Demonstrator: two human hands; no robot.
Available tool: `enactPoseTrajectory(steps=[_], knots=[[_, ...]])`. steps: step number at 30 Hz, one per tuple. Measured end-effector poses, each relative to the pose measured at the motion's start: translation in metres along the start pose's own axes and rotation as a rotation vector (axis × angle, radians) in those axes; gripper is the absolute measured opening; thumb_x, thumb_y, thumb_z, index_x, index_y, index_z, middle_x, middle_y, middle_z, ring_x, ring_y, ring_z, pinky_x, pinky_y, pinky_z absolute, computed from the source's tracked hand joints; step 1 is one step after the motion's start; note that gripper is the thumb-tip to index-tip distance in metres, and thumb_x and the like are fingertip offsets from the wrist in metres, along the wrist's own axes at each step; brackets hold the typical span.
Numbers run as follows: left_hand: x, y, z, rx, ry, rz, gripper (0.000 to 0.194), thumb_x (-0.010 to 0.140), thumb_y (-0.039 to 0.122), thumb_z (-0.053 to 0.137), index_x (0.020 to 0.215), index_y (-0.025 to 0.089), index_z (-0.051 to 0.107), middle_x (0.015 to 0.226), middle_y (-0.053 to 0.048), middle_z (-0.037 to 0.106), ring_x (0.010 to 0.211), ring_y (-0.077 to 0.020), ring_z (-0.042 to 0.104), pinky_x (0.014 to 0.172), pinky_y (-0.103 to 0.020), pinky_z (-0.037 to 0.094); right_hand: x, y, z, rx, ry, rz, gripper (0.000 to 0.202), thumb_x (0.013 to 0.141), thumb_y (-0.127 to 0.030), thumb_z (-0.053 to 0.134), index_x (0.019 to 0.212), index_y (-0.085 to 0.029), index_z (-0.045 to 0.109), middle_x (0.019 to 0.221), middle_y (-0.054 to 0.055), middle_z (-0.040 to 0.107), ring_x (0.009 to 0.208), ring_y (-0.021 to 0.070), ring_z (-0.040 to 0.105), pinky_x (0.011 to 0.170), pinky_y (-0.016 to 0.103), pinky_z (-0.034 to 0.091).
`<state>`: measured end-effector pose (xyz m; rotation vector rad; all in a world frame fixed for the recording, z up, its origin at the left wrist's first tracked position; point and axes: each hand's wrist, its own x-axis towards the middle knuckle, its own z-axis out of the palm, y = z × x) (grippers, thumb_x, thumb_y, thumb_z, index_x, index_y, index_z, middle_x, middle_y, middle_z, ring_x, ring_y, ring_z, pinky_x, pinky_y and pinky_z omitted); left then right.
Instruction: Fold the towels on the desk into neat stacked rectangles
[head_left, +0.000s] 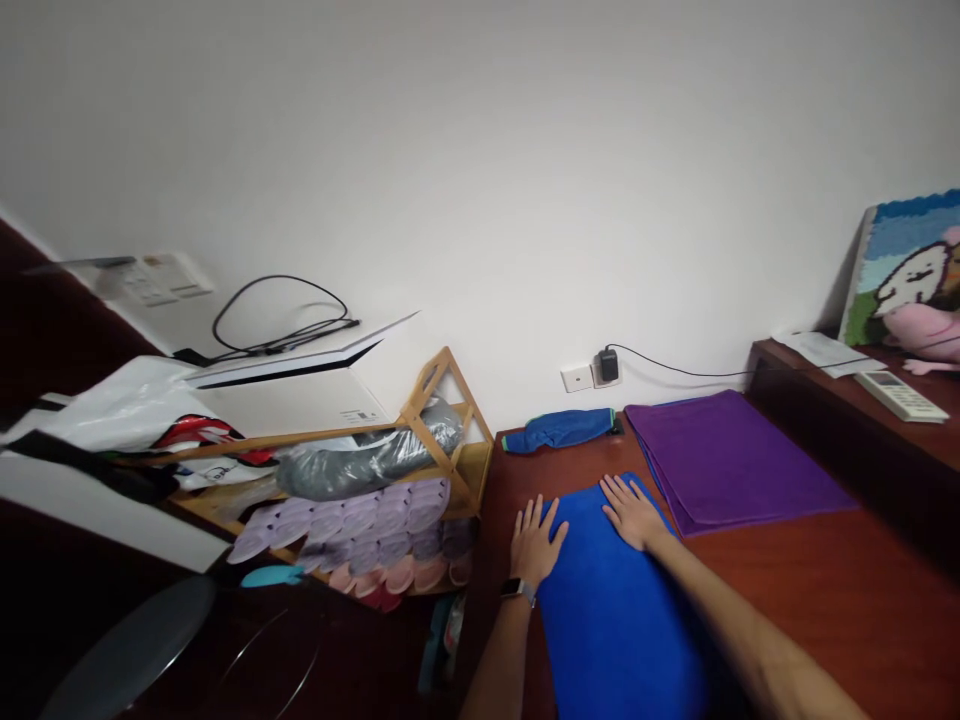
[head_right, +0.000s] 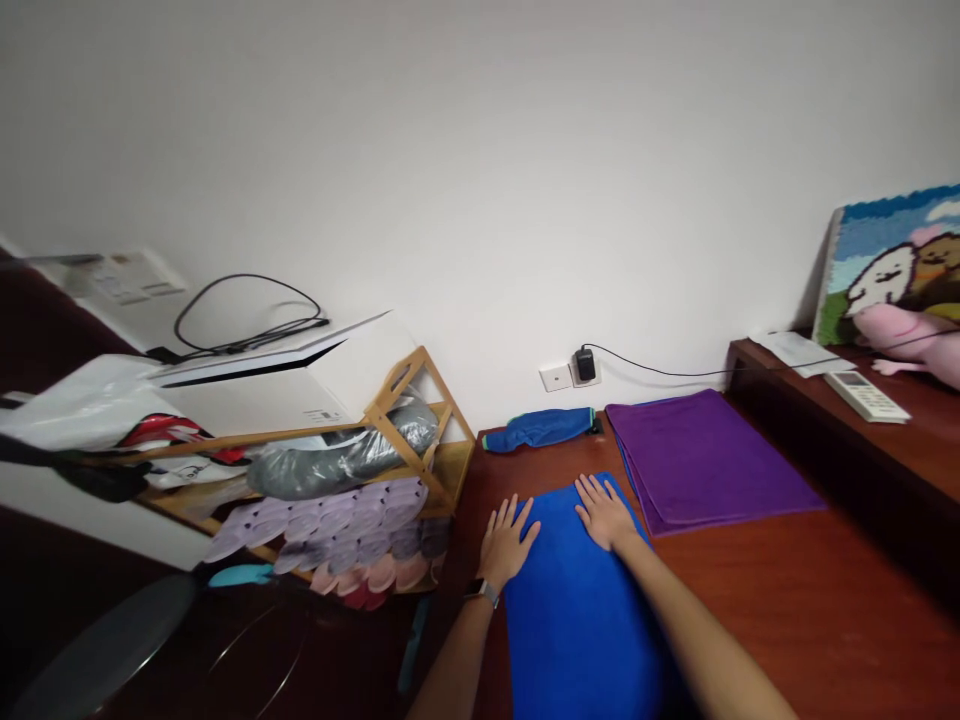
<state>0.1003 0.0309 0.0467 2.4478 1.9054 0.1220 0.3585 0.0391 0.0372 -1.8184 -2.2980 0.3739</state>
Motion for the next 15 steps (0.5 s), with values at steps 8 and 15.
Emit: enactPoseTrajectory(steps=[8,15], knots=[[-0.083,-0.047,0.012,0.203,0.097,-0.296,0.062,0.106,0.055,0.029,0.159,0.026,0.042,0.163,-0.014,0.044,0.148,-0.0345,0.044,0.121,-0.057,0.034,-0.109,-0.069,0.042,0.013,0.288,0.308,0.070,0.104,-0.048,0.017,0.161,-0.012,0.038,0.171,0.011,0.027,0.159,0.0309,0.020,0.129,0.052,0.015],[-0.180,-0.045,0.029,0.336,0.181,-0.444,0.065,0.104,0.050,0.031,0.159,0.019,0.041,0.161,-0.019,0.046,0.148,-0.0366,0.044,0.117,-0.057,0.038,-0.167,-0.036,0.079,-0.001,0.224,0.306,0.075,0.102,-0.054,0.020,0.163,-0.011,0.033,0.170,0.012,0.028,0.159,0.0300,0.020,0.130,0.055,0.012]])
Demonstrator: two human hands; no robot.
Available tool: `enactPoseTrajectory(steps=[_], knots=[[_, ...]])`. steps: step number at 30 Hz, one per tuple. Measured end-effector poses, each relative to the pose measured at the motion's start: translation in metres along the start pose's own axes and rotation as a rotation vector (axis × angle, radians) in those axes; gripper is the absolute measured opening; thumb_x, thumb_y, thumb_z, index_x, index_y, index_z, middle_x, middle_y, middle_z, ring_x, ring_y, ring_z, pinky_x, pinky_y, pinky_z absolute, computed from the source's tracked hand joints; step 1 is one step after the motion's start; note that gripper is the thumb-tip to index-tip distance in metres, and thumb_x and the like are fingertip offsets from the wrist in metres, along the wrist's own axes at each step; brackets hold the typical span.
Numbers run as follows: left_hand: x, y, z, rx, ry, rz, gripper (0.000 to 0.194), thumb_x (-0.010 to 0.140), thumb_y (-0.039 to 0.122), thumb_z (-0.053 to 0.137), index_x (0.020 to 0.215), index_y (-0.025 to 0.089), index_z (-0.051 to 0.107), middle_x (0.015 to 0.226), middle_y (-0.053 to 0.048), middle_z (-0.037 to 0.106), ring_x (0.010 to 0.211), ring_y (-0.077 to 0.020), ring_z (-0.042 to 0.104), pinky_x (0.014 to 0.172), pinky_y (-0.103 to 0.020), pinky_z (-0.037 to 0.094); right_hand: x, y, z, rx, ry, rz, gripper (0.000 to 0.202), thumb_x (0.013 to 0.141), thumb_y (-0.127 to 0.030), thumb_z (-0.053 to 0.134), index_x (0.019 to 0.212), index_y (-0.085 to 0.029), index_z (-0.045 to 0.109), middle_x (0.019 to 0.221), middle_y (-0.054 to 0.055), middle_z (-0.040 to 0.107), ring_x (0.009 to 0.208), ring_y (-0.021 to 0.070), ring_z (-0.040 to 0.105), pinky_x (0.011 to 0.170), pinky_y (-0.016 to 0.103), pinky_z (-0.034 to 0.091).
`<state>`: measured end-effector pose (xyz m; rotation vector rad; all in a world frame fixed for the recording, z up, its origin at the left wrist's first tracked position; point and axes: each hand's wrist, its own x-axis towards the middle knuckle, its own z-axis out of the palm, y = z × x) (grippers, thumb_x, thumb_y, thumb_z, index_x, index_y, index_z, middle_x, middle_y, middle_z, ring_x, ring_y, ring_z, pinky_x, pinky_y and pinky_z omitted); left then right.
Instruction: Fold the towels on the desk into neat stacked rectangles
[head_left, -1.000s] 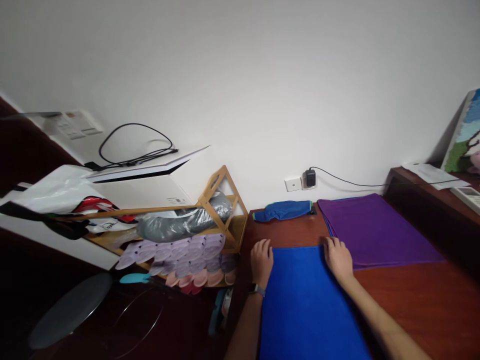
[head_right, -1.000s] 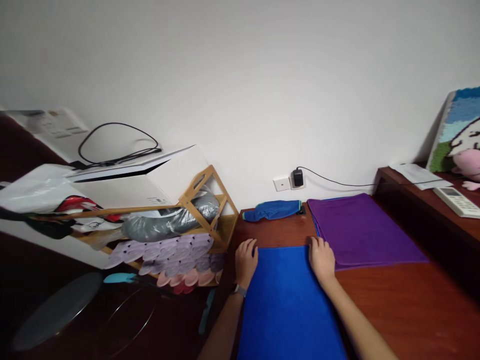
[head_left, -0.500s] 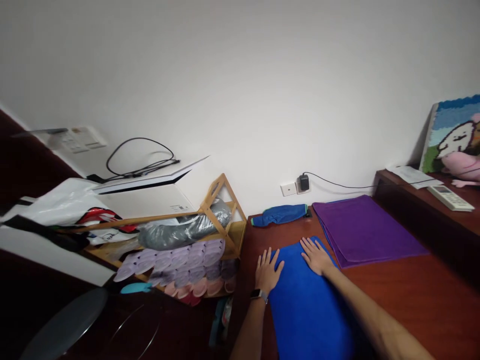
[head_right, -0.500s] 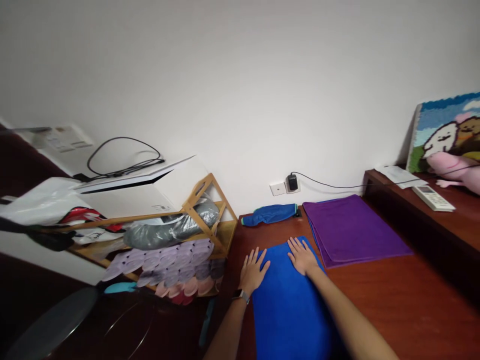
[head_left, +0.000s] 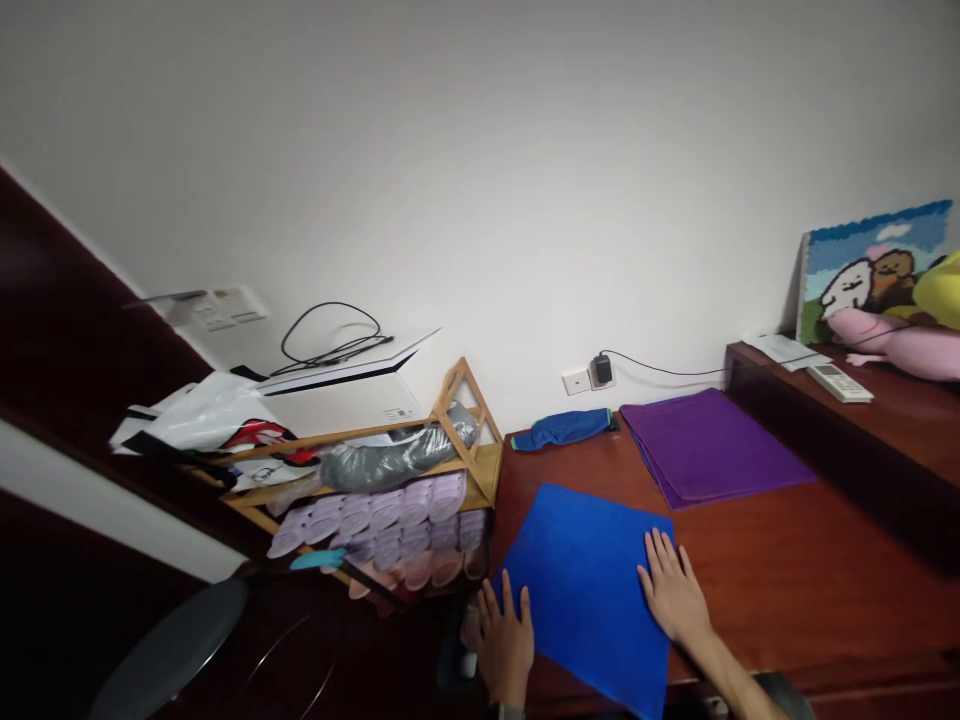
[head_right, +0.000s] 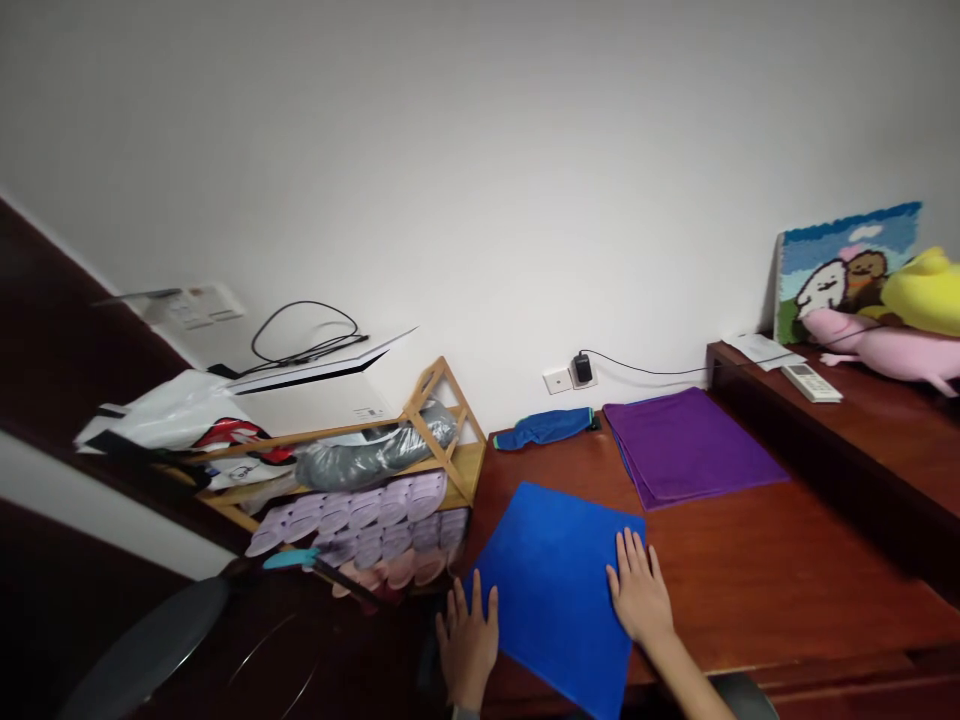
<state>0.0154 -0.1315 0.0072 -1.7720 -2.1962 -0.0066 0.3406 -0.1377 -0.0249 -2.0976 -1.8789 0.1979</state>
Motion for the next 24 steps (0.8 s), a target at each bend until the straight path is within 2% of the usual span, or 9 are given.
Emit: enactPoseTrajectory(steps=[3,5,8,11,13,15,17,20,24], knots=[[-0.033,-0.002,-0.002,-0.016,-0.007,-0.014,0.066,0.102,0.051,0.031,0.159,0.018,0.042,0.161,-0.018,0.046,0.149,-0.0348,0.043,0.121,-0.057,0.034,0.041,0.018,-0.025,0.017,-0.109,-0.136,0.071,0.103,-0.051,0.021,0.163,-0.015,0.032,0.171,0.009,0.027,0.160,0.0242,0.019,0.130,0.048,0.013],[-0.051,-0.002,0.001,-0.048,-0.051,-0.028,0.067,0.101,0.052,0.033,0.158,0.018,0.044,0.161,-0.016,0.046,0.149,-0.0338,0.043,0.122,-0.056,0.033,0.065,0.024,-0.040,0.026,-0.196,-0.218,0.070,0.103,-0.049,0.024,0.164,-0.016,0.031,0.171,0.008,0.025,0.160,0.0220,0.019,0.130,0.045,0.014],[-0.065,-0.001,0.003,-0.108,-0.110,-0.062,0.067,0.100,0.055,0.034,0.153,0.016,0.053,0.157,-0.016,0.051,0.146,-0.0356,0.047,0.120,-0.057,0.037,0.085,0.022,-0.048,0.033,-0.243,-0.234,0.070,0.101,-0.042,0.025,0.164,-0.012,0.026,0.172,0.009,0.022,0.160,0.0214,0.016,0.131,0.044,0.012],[-0.052,0.010,-0.012,-0.178,-0.026,0.013,0.062,0.104,0.048,0.032,0.148,0.013,0.058,0.158,-0.016,0.049,0.148,-0.0345,0.045,0.120,-0.054,0.040,0.092,0.011,-0.040,0.042,-0.164,-0.149,0.071,0.103,-0.044,0.019,0.165,-0.009,0.022,0.173,0.010,0.018,0.161,0.0218,0.012,0.131,0.043,0.012],[-0.031,0.021,-0.031,-0.244,0.045,0.170,0.057,0.106,0.041,0.030,0.151,0.016,0.054,0.164,-0.013,0.042,0.152,-0.0301,0.039,0.123,-0.050,0.037,0.093,0.004,-0.032,0.032,-0.137,-0.081,0.073,0.104,-0.048,0.016,0.165,-0.008,0.022,0.173,0.011,0.019,0.161,0.0228,0.013,0.130,0.044,0.012],[-0.008,0.033,-0.047,-0.310,0.044,0.338,0.054,0.107,0.039,0.033,0.156,0.024,0.048,0.167,-0.008,0.037,0.155,-0.0265,0.034,0.126,-0.049,0.033,0.094,0.000,-0.027,0.012,-0.143,-0.036,0.074,0.103,-0.048,0.017,0.164,-0.007,0.023,0.172,0.012,0.019,0.161,0.0235,0.013,0.130,0.044,0.011],[0.010,0.042,-0.054,-0.351,-0.018,0.440,0.053,0.106,0.040,0.038,0.158,0.031,0.043,0.168,-0.003,0.036,0.156,-0.0260,0.032,0.127,-0.051,0.031,0.095,0.000,-0.024,-0.009,-0.152,-0.031,0.074,0.103,-0.047,0.018,0.164,-0.006,0.023,0.173,0.011,0.018,0.161,0.0233,0.012,0.131,0.044,0.009],[0.016,0.047,-0.049,-0.364,-0.101,0.444,0.055,0.106,0.045,0.040,0.160,0.035,0.037,0.169,-0.002,0.034,0.156,-0.0282,0.030,0.126,-0.055,0.032,0.101,0.000,-0.027,-0.044,-0.180,-0.039,0.073,0.102,-0.044,0.019,0.165,-0.007,0.021,0.173,0.011,0.018,0.161,0.0228,0.010,0.130,0.044,0.005],[-0.001,0.046,-0.036,-0.342,-0.121,0.345,0.058,0.107,0.050,0.036,0.163,0.035,0.031,0.171,-0.003,0.027,0.157,-0.0302,0.027,0.127,-0.056,0.030,0.108,-0.004,-0.031,-0.061,-0.189,-0.034,0.071,0.101,-0.038,0.021,0.164,-0.006,0.023,0.173,0.011,0.018,0.161,0.0228,0.012,0.130,0.044,0.005]])
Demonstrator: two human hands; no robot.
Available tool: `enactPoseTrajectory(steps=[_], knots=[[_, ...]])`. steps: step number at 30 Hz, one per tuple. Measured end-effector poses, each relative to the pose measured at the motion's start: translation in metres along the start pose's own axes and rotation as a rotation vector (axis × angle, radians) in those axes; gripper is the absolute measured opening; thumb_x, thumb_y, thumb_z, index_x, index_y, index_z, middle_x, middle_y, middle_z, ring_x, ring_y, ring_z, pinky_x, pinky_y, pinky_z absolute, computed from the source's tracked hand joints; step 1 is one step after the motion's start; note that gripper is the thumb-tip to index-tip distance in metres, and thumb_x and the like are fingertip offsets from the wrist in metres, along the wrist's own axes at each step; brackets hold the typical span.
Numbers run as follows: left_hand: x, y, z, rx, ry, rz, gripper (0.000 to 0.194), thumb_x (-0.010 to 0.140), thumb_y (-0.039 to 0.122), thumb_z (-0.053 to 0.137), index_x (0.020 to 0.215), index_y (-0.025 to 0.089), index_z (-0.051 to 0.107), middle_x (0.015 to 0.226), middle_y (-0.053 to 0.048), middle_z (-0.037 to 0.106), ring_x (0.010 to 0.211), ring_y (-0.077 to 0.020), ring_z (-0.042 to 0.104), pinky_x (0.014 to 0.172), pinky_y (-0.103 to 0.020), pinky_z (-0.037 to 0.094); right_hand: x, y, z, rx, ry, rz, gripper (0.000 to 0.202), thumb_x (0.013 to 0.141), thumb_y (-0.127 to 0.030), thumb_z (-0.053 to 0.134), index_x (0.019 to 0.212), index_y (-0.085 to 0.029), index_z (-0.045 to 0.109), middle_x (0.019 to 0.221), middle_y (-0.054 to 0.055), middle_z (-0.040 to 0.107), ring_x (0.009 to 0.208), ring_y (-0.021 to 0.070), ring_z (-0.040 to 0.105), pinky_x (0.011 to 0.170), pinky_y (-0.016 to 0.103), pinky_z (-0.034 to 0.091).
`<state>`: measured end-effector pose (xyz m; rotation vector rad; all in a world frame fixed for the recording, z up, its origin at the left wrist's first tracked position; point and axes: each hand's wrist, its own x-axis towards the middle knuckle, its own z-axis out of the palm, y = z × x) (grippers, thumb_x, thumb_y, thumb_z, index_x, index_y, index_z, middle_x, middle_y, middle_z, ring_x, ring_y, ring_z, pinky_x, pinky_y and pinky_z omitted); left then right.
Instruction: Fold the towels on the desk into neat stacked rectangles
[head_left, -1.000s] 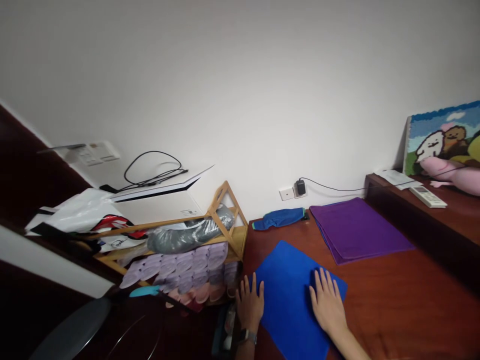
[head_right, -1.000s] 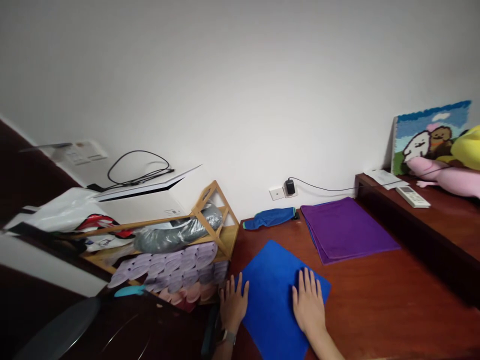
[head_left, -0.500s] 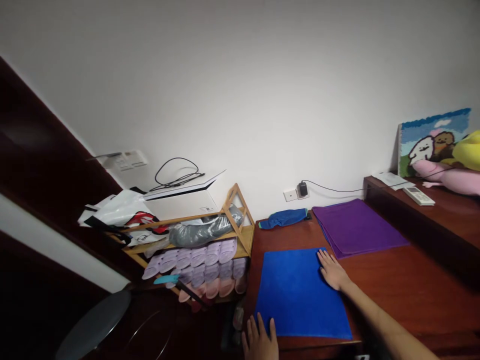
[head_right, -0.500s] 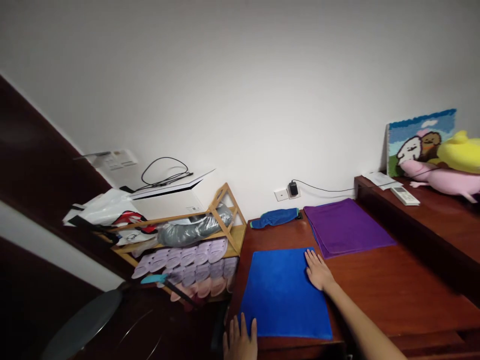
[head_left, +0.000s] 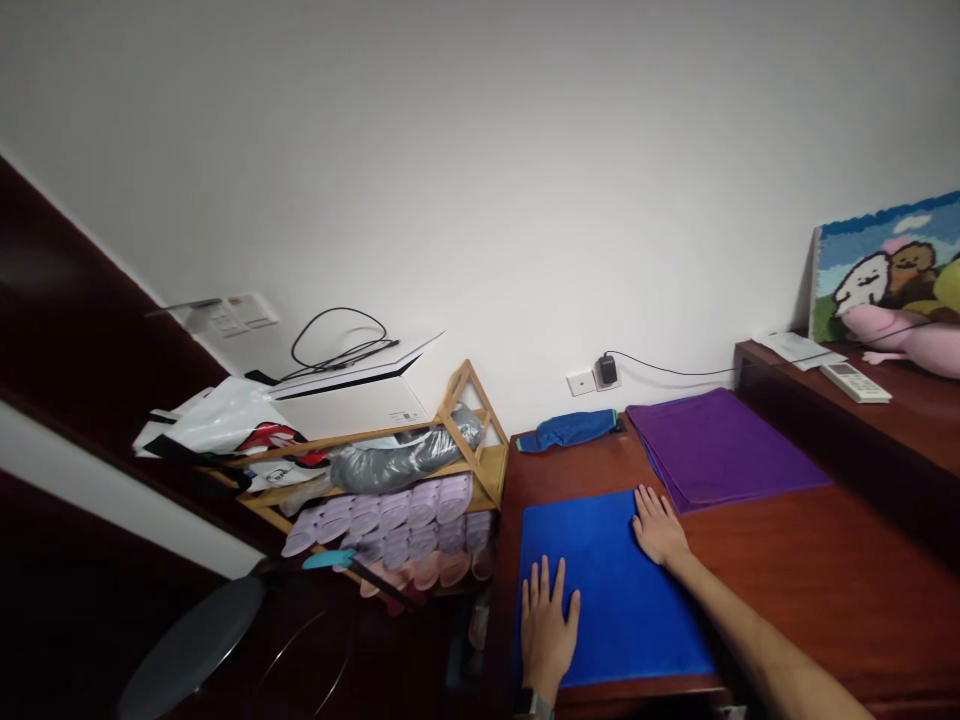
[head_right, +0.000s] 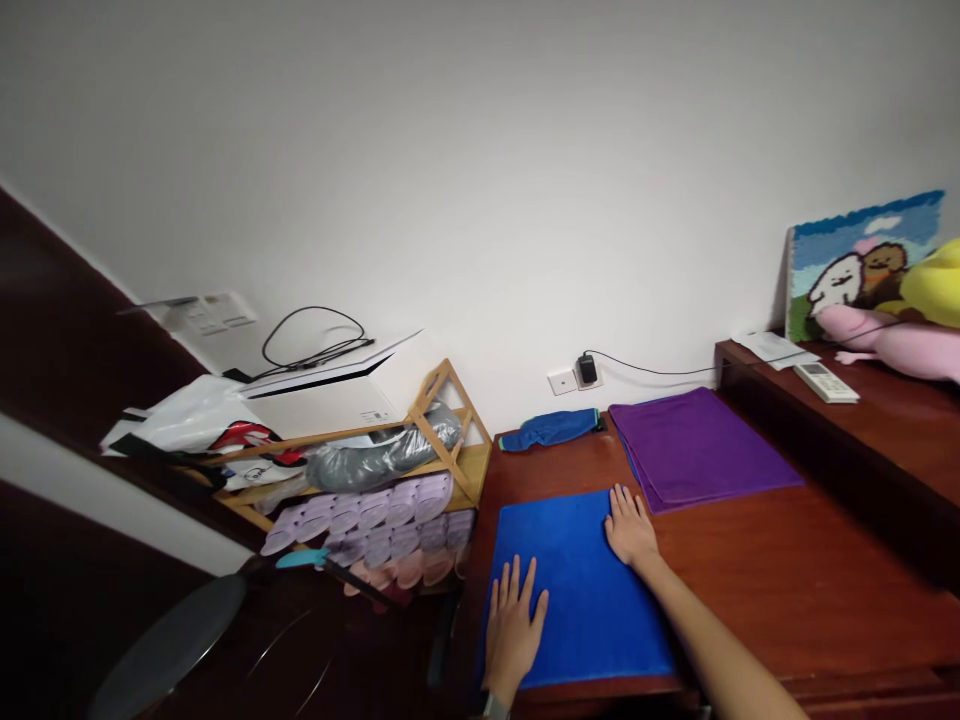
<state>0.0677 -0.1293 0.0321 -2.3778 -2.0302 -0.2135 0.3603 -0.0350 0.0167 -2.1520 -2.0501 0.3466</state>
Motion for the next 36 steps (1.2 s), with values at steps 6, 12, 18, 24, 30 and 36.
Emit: enactPoseTrajectory(steps=[6,12,18,24,30,36], knots=[[0.007,0.013,-0.008,-0.036,0.015,0.013,0.058,0.107,0.051,0.032,0.162,0.031,0.036,0.169,-0.005,0.032,0.157,-0.0303,0.029,0.127,-0.058,0.030,0.000,-0.001,0.007,0.011,0.051,-0.007,0.072,0.103,-0.043,0.018,0.165,-0.008,0.021,0.173,0.010,0.019,0.161,0.0228,0.013,0.130,0.044,0.008],[0.087,0.096,-0.012,-0.163,0.009,0.344,0.055,0.110,0.043,0.024,0.162,0.031,0.033,0.171,-0.004,0.029,0.159,-0.0233,0.024,0.129,-0.051,0.026,-0.001,0.002,0.006,0.016,0.058,-0.010,0.071,0.103,-0.040,0.017,0.164,-0.004,0.022,0.172,0.010,0.020,0.161,0.0237,0.013,0.130,0.043,0.010],[0.128,0.129,0.018,-0.181,-0.078,0.355,0.055,0.110,0.044,0.018,0.161,0.034,0.036,0.170,-0.001,0.032,0.158,-0.0195,0.026,0.130,-0.047,0.024,0.003,0.008,0.013,0.016,0.054,-0.003,0.069,0.102,-0.035,0.017,0.164,-0.005,0.025,0.172,0.011,0.022,0.160,0.0238,0.016,0.130,0.043,0.013],[0.115,0.013,0.013,-0.023,0.008,0.038,0.057,0.108,0.046,0.029,0.161,0.026,0.039,0.168,-0.007,0.035,0.156,-0.0265,0.032,0.127,-0.051,0.027,0.002,0.005,0.013,0.033,0.067,0.030,0.070,0.104,-0.040,0.013,0.165,-0.006,0.021,0.173,0.009,0.020,0.160,0.0226,0.015,0.130,0.041,0.012],[0.116,-0.043,0.012,0.020,0.046,-0.006,0.060,0.107,0.049,0.032,0.161,0.024,0.037,0.170,-0.008,0.032,0.157,-0.0263,0.028,0.126,-0.046,0.031,-0.002,0.006,0.016,-0.002,0.069,0.067,0.071,0.103,-0.041,0.014,0.165,-0.007,0.022,0.172,0.010,0.021,0.160,0.0232,0.017,0.130,0.044,0.011],[0.117,-0.038,0.014,0.004,0.029,0.008,0.063,0.107,0.050,0.029,0.162,0.022,0.035,0.170,-0.009,0.031,0.158,-0.0266,0.027,0.128,-0.046,0.026,-0.005,0.012,0.012,0.017,0.039,0.043,0.072,0.103,-0.043,0.012,0.166,-0.008,0.018,0.173,0.009,0.019,0.161,0.0213,0.014,0.130,0.043,0.011]])
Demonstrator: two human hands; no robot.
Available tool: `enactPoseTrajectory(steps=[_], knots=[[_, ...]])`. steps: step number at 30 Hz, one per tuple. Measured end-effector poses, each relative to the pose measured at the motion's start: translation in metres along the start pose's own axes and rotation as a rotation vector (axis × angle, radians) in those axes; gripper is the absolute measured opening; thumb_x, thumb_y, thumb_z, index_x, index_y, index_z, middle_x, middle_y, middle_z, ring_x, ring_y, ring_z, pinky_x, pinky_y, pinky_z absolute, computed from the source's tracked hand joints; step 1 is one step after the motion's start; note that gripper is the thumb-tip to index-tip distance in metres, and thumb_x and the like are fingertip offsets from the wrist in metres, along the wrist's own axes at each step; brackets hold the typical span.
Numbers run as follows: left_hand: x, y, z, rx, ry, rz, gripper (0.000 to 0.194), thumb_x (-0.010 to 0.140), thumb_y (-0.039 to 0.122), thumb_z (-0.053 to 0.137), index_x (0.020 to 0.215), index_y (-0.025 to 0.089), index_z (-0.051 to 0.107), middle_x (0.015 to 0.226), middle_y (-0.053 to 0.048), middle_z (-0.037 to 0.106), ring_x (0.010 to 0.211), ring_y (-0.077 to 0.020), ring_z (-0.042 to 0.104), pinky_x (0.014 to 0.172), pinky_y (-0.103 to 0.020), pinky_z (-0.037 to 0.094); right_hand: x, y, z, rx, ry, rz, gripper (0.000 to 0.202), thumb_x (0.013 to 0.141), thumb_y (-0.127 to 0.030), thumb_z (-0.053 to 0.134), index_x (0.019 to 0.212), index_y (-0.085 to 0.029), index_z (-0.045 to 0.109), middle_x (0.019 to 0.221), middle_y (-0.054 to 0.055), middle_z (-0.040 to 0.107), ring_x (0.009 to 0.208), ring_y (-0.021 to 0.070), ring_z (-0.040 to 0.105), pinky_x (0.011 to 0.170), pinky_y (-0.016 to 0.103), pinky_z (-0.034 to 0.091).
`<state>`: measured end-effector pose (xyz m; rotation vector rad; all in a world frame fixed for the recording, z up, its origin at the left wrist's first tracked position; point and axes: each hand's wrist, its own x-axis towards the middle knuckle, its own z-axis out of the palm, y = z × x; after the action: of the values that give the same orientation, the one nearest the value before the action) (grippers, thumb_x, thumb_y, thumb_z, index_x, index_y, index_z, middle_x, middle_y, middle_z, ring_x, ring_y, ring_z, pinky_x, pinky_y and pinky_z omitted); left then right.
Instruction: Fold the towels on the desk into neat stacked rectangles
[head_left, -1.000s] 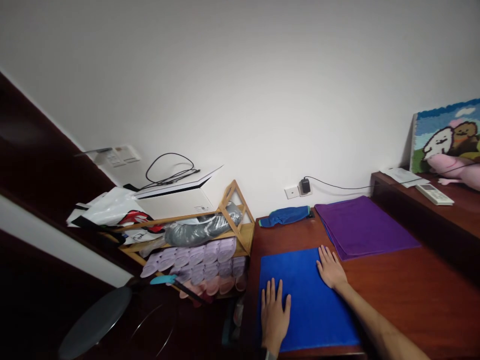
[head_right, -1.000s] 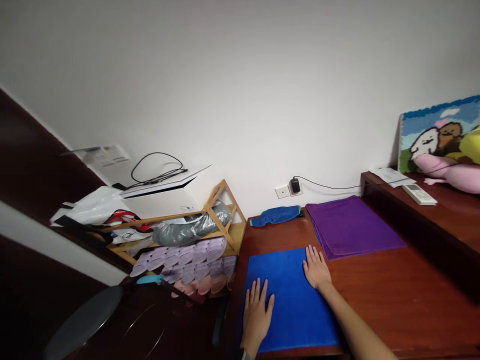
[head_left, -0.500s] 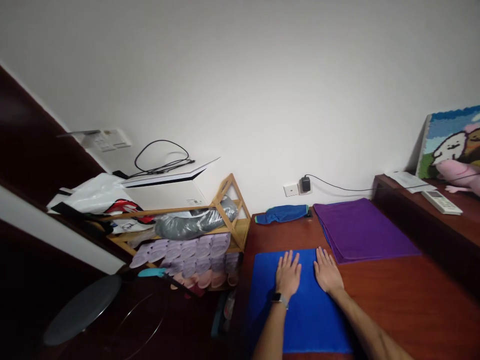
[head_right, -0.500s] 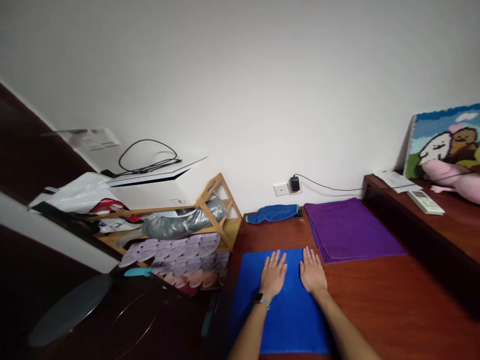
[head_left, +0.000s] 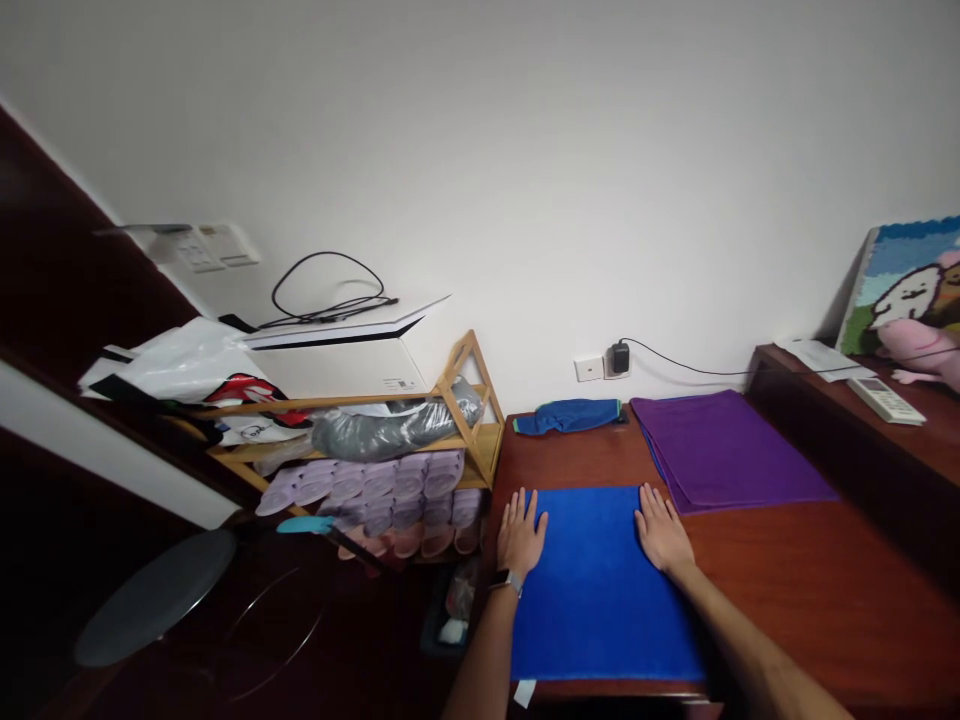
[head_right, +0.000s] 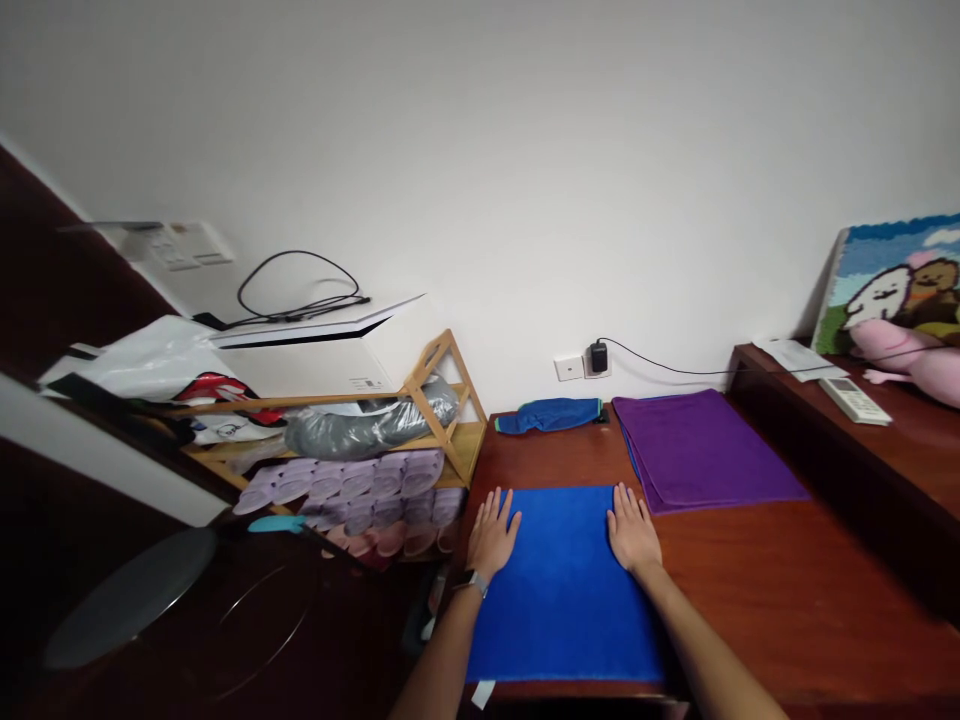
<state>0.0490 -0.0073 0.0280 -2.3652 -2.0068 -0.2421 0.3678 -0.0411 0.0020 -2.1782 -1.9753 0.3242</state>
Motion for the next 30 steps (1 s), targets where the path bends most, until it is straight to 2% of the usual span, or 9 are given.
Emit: enactPoseTrajectory(steps=[4,6,9,12,15,18,23,25,30], knots=[[0.004,0.004,-0.012,0.020,-0.033,0.005,0.060,0.106,0.044,0.032,0.160,0.018,0.040,0.169,-0.011,0.034,0.157,-0.0272,0.030,0.129,-0.048,0.022,-0.001,-0.003,-0.005,-0.032,-0.002,0.006,0.071,0.103,-0.042,0.012,0.165,-0.006,0.019,0.173,0.009,0.018,0.161,0.0210,0.013,0.130,0.041,0.010],[0.006,0.023,-0.017,0.010,0.001,0.025,0.059,0.107,0.039,0.030,0.159,0.016,0.041,0.168,-0.012,0.035,0.156,-0.0272,0.030,0.130,-0.049,0.021,-0.002,-0.005,-0.006,-0.030,0.004,0.000,0.071,0.104,-0.042,0.012,0.165,-0.006,0.019,0.173,0.009,0.019,0.160,0.0211,0.014,0.130,0.041,0.010],[0.009,0.084,-0.014,-0.082,0.041,0.187,0.058,0.108,0.037,0.024,0.161,0.018,0.037,0.169,-0.009,0.034,0.158,-0.0235,0.027,0.131,-0.046,0.020,-0.001,-0.004,-0.006,-0.005,0.009,-0.005,0.071,0.104,-0.041,0.012,0.165,-0.006,0.019,0.172,0.010,0.019,0.160,0.0214,0.016,0.130,0.042,0.012],[0.011,0.156,0.001,-0.196,-0.020,0.358,0.059,0.110,0.043,0.019,0.163,0.023,0.033,0.169,-0.006,0.033,0.158,-0.0197,0.025,0.131,-0.043,0.021,-0.001,-0.002,-0.006,-0.008,-0.003,-0.026,0.069,0.103,-0.036,0.014,0.164,-0.007,0.022,0.172,0.010,0.020,0.160,0.0216,0.016,0.130,0.042,0.013],[0.012,0.190,0.017,-0.233,-0.079,0.366,0.060,0.109,0.045,0.016,0.164,0.025,0.030,0.170,-0.006,0.032,0.158,-0.0208,0.025,0.130,-0.046,0.023,-0.002,0.000,-0.006,-0.036,-0.015,-0.059,0.067,0.101,-0.030,0.016,0.164,-0.009,0.027,0.172,0.008,0.020,0.160,0.0211,0.015,0.130,0.043,0.013],[0.010,0.158,0.021,-0.203,-0.068,0.314,0.060,0.109,0.046,0.020,0.164,0.027,0.029,0.170,-0.004,0.030,0.158,-0.0221,0.024,0.130,-0.048,0.022,-0.002,-0.001,-0.007,-0.033,-0.012,-0.026,0.069,0.102,-0.035,0.014,0.165,-0.007,0.022,0.172,0.008,0.019,0.160,0.0210,0.016,0.130,0.042,0.012],[0.000,0.034,0.006,-0.027,-0.028,-0.019,0.062,0.107,0.046,0.027,0.163,0.019,0.033,0.169,-0.010,0.033,0.157,-0.0272,0.029,0.128,-0.049,0.025,-0.003,-0.004,-0.007,-0.003,-0.006,-0.010,0.070,0.103,-0.039,0.012,0.165,-0.006,0.019,0.173,0.008,0.019,0.160,0.0204,0.014,0.130,0.041,0.010],[-0.003,0.002,0.002,0.000,-0.015,-0.055,0.064,0.107,0.047,0.027,0.162,0.016,0.034,0.169,-0.010,0.032,0.157,-0.0268,0.028,0.128,-0.046,0.026,-0.003,-0.005,-0.008,-0.009,-0.011,-0.004,0.070,0.103,-0.038,0.012,0.165,-0.006,0.018,0.173,0.008,0.018,0.161,0.0208,0.013,0.130,0.040,0.009],[-0.005,-0.009,0.005,-0.006,0.022,-0.052,0.063,0.107,0.046,0.027,0.162,0.016,0.035,0.169,-0.010,0.033,0.157,-0.0258,0.029,0.128,-0.044,0.026,0.000,-0.007,-0.016,-0.012,-0.053,0.016,0.069,0.104,-0.038,0.013,0.165,-0.005,0.016,0.174,0.009,0.015,0.161,0.0209,0.011,0.130,0.041,0.008]])
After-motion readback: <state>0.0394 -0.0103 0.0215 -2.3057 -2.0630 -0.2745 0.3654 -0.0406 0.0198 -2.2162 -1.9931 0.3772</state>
